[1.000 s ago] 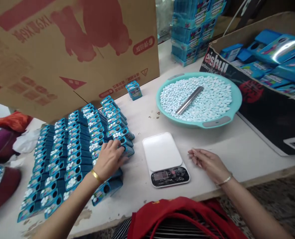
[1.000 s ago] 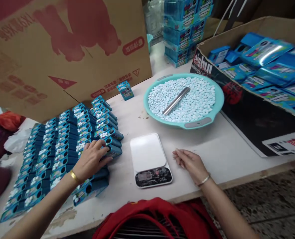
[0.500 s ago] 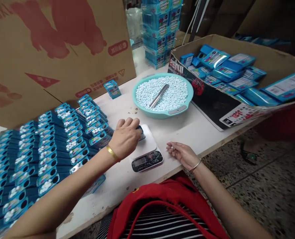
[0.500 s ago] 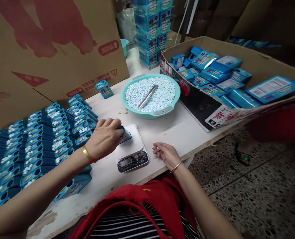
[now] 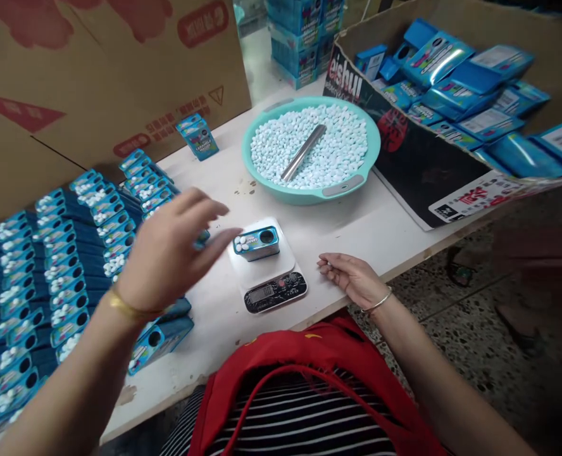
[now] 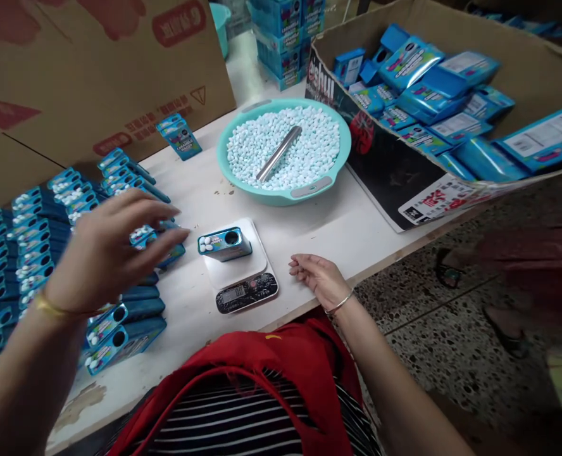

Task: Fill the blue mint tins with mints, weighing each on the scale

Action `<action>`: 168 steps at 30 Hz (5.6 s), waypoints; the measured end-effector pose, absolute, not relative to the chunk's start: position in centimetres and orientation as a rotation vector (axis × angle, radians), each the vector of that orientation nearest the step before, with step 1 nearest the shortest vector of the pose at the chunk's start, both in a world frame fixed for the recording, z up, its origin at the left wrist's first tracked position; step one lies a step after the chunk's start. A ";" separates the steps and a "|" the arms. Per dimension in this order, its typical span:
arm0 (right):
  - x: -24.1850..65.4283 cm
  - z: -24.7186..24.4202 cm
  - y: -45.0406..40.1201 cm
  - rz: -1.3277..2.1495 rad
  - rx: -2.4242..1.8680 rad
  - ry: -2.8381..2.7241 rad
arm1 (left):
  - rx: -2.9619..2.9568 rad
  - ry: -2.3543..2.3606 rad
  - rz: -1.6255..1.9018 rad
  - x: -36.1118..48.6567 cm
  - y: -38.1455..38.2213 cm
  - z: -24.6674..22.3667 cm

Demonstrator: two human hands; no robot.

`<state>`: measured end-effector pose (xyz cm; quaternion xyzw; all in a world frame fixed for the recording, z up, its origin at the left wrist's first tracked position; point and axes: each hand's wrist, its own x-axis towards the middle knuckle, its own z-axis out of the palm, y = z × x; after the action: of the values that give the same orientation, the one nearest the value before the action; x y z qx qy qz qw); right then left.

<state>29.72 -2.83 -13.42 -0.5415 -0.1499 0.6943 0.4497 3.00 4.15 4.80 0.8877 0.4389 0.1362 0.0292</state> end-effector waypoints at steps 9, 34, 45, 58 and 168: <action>29.0 -12.7 -2.7 1.728 -1.381 -0.431 | 2.499 1.659 0.531 -3.3 2.8 3.2; 24.4 -7.2 0.4 1.762 -1.262 -0.794 | 2.529 1.142 0.353 0.7 4.2 -1.7; 23.2 -7.9 -1.2 1.996 -1.135 -0.652 | 2.447 1.048 0.326 0.5 5.2 -1.7; 21.7 -6.6 -2.3 2.240 -0.840 -0.101 | 2.905 1.282 0.552 1.2 0.2 -2.1; 23.6 -4.9 0.6 1.848 -1.146 -0.665 | 2.442 1.347 0.594 0.7 2.1 -5.0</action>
<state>23.59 0.57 -4.89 -0.4574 -0.2652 0.7375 0.4202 0.71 2.06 -4.99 0.8475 0.4674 0.2061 0.1444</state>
